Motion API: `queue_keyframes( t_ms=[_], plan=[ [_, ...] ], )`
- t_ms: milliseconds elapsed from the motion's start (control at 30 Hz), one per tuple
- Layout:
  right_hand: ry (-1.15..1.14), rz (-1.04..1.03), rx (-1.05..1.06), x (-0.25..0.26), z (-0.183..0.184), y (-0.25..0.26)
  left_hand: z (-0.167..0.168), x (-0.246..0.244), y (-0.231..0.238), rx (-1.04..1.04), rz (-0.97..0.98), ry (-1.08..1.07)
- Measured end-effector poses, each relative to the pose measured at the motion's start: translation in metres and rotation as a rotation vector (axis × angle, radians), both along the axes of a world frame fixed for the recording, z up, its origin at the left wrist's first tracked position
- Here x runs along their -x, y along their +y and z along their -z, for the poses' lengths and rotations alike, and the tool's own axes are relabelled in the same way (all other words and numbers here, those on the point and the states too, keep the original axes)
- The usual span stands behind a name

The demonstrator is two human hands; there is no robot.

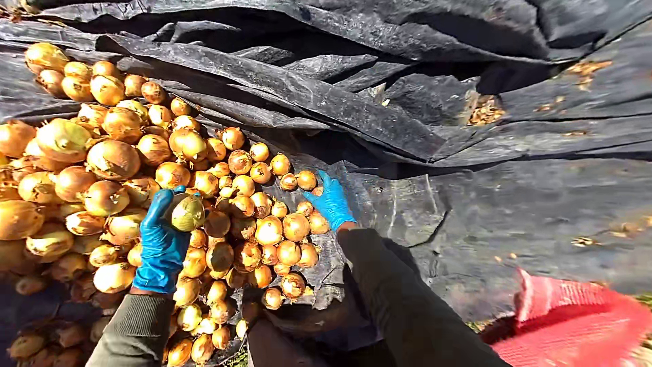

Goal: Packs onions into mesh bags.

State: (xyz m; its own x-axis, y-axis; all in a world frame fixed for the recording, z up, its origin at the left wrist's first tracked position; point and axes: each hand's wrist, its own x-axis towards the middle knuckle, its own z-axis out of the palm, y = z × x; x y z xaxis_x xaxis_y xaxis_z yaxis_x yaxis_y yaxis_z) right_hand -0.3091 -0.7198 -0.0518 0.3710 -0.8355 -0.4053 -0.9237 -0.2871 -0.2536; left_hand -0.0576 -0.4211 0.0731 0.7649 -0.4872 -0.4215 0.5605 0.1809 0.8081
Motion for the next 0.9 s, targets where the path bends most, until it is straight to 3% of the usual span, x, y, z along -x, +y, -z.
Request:
queue_keyframes(
  t_ms=[67, 167, 267, 367, 433, 500, 633, 800, 900],
  plan=[
    [-0.122, 0.155, -0.096, 0.008, -0.003, 0.002, 0.008, 0.007, -0.062, -0.243, 0.210, -0.031],
    [-0.240, 0.247, -0.228, -0.003, -0.031, 0.002, 0.030, 0.021, -0.163, -1.003, 0.893, -0.709],
    [-0.171, -0.001, -0.200, -0.063, -0.072, -0.011, 0.057, 0.045, -0.224, -1.410, 1.276, -1.056],
    [0.095, -0.302, -0.156, -0.125, -0.058, -0.023, 0.088, 0.065, -0.252, -1.671, 1.461, -1.098],
    [0.290, -0.504, -0.161, -0.150, -0.049, -0.020, 0.091, 0.057, -0.259, -1.656, 1.471, -1.075],
    [0.435, -0.601, -0.203, -0.148, -0.048, -0.005, 0.068, 0.047, -0.245, -1.540, 1.540, -1.067],
    [0.449, -0.674, -0.224, -0.140, -0.039, -0.024, 0.031, -0.016, -0.218, -1.277, 1.464, -1.108],
    [0.379, -0.737, -0.201, -0.124, -0.029, -0.032, 0.071, -0.049, -0.206, -1.144, 1.343, -0.679],
    [0.386, -0.708, -0.191, -0.114, -0.029, -0.031, 0.074, -0.050, -0.221, -1.061, 1.438, -0.642]
  ],
)
